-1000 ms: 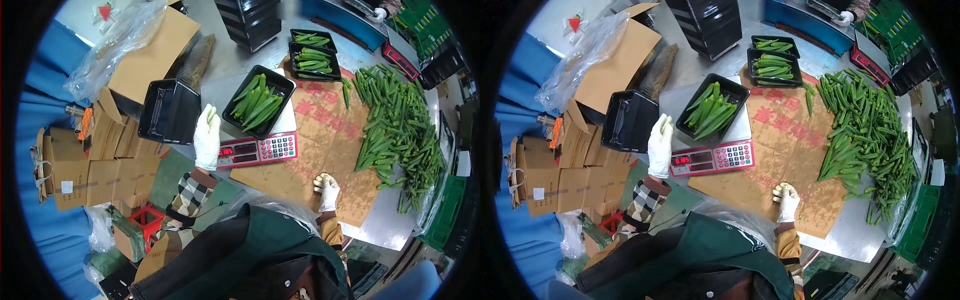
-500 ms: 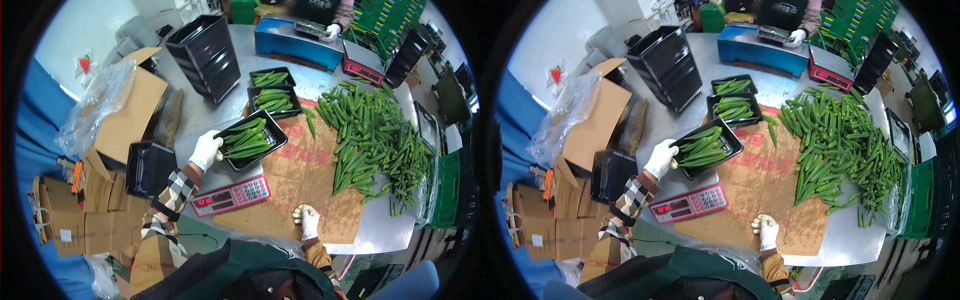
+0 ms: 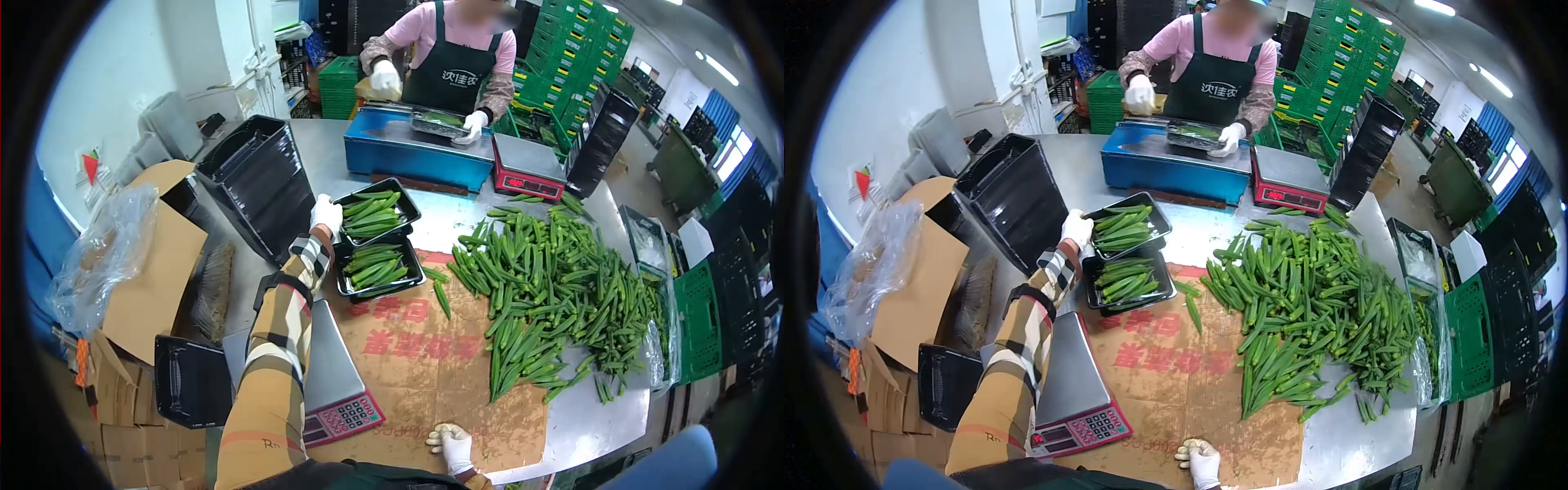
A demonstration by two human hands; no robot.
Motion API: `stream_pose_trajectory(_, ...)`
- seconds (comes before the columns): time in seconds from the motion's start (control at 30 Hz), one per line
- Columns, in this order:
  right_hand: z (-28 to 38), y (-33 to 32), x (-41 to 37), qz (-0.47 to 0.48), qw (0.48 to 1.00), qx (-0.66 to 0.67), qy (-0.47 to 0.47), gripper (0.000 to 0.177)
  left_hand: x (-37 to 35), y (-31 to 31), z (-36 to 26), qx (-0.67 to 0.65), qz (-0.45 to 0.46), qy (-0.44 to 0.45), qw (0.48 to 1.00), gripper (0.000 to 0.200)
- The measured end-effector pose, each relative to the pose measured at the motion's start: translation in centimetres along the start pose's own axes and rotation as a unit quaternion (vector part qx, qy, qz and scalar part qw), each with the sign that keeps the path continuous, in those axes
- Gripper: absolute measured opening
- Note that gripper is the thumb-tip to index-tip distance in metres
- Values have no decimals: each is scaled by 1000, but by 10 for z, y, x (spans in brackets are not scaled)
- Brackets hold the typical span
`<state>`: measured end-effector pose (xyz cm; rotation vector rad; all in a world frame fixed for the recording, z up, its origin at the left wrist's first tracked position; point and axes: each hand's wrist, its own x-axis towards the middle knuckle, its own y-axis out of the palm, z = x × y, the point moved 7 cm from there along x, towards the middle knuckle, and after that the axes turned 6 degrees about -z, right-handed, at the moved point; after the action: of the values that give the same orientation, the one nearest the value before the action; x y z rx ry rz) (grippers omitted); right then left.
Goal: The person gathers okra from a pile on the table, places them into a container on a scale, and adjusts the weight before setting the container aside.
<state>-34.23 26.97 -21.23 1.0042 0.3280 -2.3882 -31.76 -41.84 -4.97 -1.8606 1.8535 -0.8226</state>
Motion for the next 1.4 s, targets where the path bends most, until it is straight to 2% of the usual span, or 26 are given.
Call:
stream_pose_trajectory(0.07,15,6,-12,1,1000,1,-2,18,-13,-6,0,-2,24,-63,998,43)
stream_pose_trajectory(0.17,24,10,-19,2,1000,-1,-5,18,-16,-5,13,40,66,-24,997,52)
stream_pose_trajectory(0.2,25,10,-19,3,1000,3,-4,17,-14,-11,16,-30,65,-14,997,57)
stream_pose_trajectory(0.3,26,10,-18,9,1000,11,-5,17,-34,-51,18,-93,90,13,991,66)
stream_pose_trajectory(0.33,25,10,-18,13,1000,12,-6,17,-40,-70,21,-128,63,58,988,65)
stream_pose_trajectory(0.37,25,10,-18,16,1000,14,-7,17,-85,-123,-21,-80,9,118,990,61)
stream_pose_trajectory(0.43,26,11,-19,11,1000,15,-10,17,-134,-192,-39,-100,-20,204,974,58)
stream_pose_trajectory(0.47,25,12,-19,13,1000,20,-17,17,-153,-228,-41,-18,-78,285,955,55)
stream_pose_trajectory(0.53,20,11,-14,17,999,31,-32,17,-205,-296,-46,113,-163,281,939,46)
stream_pose_trajectory(0.6,15,12,-15,14,999,32,-41,16,-241,-345,-22,154,-196,233,940,41)
stream_pose_trajectory(0.63,21,12,-17,11,999,27,-45,16,-249,-364,13,213,-220,199,931,39)
stream_pose_trajectory(0.67,21,11,-17,9,998,36,-45,15,-246,-379,74,325,-175,103,923,38)
stream_pose_trajectory(0.7,20,11,-17,9,998,42,-46,15,-258,-388,99,318,-98,22,943,38)
stream_pose_trajectory(0.77,20,14,-18,4,999,39,-34,14,-284,-404,165,177,-178,130,959,40)
stream_pose_trajectory(0.83,19,15,-15,6,999,40,-28,13,-276,-416,233,57,-135,-3,989,42)
stream_pose_trajectory(0.87,17,15,-14,11,999,37,-27,12,-274,-421,248,45,-78,-118,989,41)
stream_pose_trajectory(0.97,14,15,-12,24,998,48,-45,15,-268,-426,235,49,-67,-57,995,38)
stream_pose_trajectory(1.0,15,14,-14,24,997,55,-52,15,-270,-429,223,19,-124,-4,992,36)
stream_pose_trajectory(1.1,13,14,-16,19,997,53,-59,16,-288,-448,194,22,-329,2,944,33)
stream_pose_trajectory(1.13,11,15,-16,24,997,59,-50,14,-295,-454,174,73,-365,-14,928,32)
stream_pose_trajectory(1.23,15,14,-17,35,997,56,-31,14,-314,-432,106,83,-388,160,904,27)
stream_pose_trajectory(1.27,17,14,-16,37,998,47,-30,15,-328,-411,68,145,-354,215,898,20)
stream_pose_trajectory(1.3,18,14,-15,41,998,38,-29,16,-334,-385,47,90,-283,170,940,16)
stream_pose_trajectory(1.33,21,12,-14,50,998,33,-31,17,-345,-355,29,92,-215,208,950,14)
stream_pose_trajectory(1.37,25,8,-12,61,997,28,-34,18,-348,-323,34,45,-98,215,971,12)
stream_pose_trajectory(1.4,27,5,-9,72,996,25,-36,19,-354,-298,40,120,-23,247,961,10)
